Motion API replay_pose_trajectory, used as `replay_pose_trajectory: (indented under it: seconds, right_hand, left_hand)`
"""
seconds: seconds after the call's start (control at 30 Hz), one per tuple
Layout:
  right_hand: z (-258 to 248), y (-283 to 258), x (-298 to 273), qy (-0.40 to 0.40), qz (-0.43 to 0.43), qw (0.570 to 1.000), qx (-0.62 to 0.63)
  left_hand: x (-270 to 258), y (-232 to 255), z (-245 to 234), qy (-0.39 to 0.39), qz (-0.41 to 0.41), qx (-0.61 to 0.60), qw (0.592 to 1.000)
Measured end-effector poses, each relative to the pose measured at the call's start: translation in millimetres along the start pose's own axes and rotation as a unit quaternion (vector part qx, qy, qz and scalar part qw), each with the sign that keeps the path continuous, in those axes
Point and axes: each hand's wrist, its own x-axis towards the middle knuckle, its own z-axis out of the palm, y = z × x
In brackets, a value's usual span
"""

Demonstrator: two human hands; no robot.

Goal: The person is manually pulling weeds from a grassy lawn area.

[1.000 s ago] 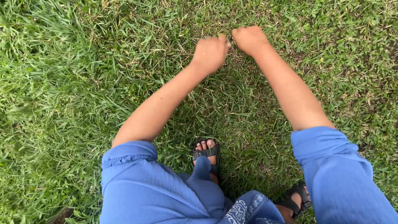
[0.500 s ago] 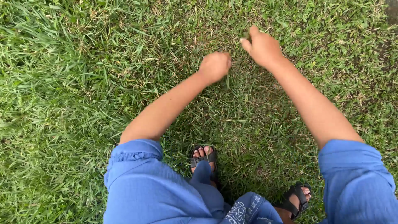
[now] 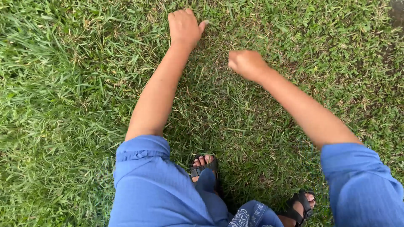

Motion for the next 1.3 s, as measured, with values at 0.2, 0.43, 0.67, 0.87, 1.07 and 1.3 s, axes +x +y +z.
replay_pose_trajectory:
  seconds: [0.2,0.43,0.67,0.87,1.07,1.3]
  right_hand:
    - [-36.2,-6.1,-67.7,-0.087,0.078,0.991,0.072]
    - [-56.0,105.8,-31.7,0.049,0.191,0.976,-0.092]
    - [-24.8,111.2,-22.6,0.098,0.106,0.986,-0.086]
    - [-2.5,30.3,-130.8,-0.111,0.042,0.991,0.061]
    - [-63.6,34.0,-220.1,-0.270,0.123,0.954,-0.039]
    - [-110.5,80.3,-227.5,-0.209,0.211,0.933,-0.203]
  left_hand:
    - [14.5,19.6,43.8,-0.005,0.034,-0.156,0.987]
    - [-45.7,32.0,-29.8,-0.023,-0.040,-0.469,0.882]
    - [-38.2,108.9,-82.9,-0.072,0.189,-0.420,0.885]
    - [87.2,178.3,-33.3,0.151,0.126,-0.069,0.978]
    - [106.6,207.0,-20.3,0.049,0.212,0.045,0.975]
    - [-82.1,217.3,-109.6,-0.190,0.423,-0.312,0.829]
